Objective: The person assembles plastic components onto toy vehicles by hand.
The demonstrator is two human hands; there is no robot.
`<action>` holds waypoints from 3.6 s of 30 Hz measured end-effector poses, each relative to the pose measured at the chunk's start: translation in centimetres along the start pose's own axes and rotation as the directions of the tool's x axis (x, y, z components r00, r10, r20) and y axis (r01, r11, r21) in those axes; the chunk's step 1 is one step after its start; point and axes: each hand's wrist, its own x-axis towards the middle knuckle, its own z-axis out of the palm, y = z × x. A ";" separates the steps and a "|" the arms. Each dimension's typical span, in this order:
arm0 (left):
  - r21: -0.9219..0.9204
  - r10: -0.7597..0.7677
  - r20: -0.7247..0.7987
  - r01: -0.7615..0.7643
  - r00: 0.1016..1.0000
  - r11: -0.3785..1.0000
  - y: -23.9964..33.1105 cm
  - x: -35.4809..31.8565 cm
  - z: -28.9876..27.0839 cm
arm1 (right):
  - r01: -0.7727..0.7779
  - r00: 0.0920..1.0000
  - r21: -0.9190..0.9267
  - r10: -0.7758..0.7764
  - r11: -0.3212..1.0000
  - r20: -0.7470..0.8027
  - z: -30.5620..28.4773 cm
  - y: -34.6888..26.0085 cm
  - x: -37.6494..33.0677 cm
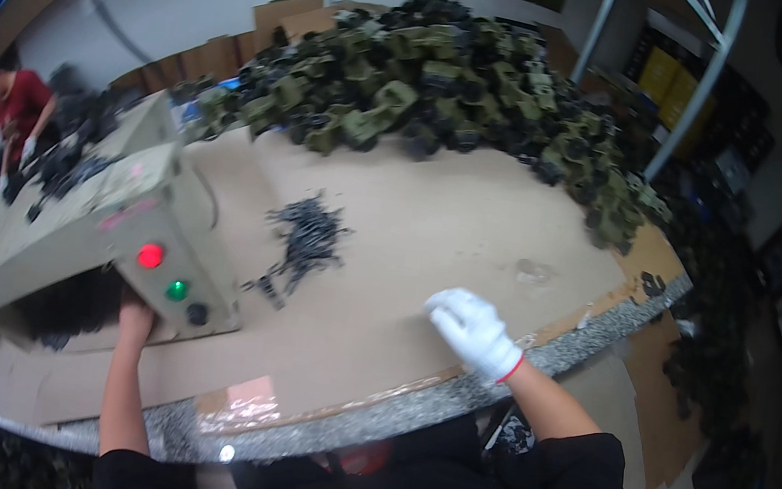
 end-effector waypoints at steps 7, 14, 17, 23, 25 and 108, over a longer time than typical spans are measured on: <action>-0.396 -0.248 0.212 0.315 0.945 0.862 1.5 0.4 -1.5 | -0.460 0.562 -0.069 0.230 0.885 -0.795 -24.5 21.4 -3.2; -0.456 -0.446 0.395 0.593 0.803 0.664 1.2 -2.1 -4.1 | -0.463 0.198 0.664 0.799 0.587 -0.568 -34.9 42.2 -5.5; -0.425 -0.564 0.425 0.707 0.708 0.566 2.6 -2.8 -5.1 | -0.544 0.207 0.712 0.893 0.444 -0.399 -32.7 41.6 -0.6; -0.424 -0.487 0.427 0.645 0.762 0.636 3.4 -1.2 -3.8 | -0.651 0.745 0.251 0.666 0.716 0.034 -31.7 40.1 4.1; -0.414 -0.479 0.426 0.636 0.768 0.652 3.7 -1.4 -3.9 | -0.668 0.744 0.023 0.668 0.743 0.037 -30.2 36.6 6.6; -0.857 -0.260 0.497 0.516 0.828 0.003 34.8 -2.6 -8.3 | -0.419 0.856 0.203 0.310 0.885 0.414 8.2 -6.1 4.9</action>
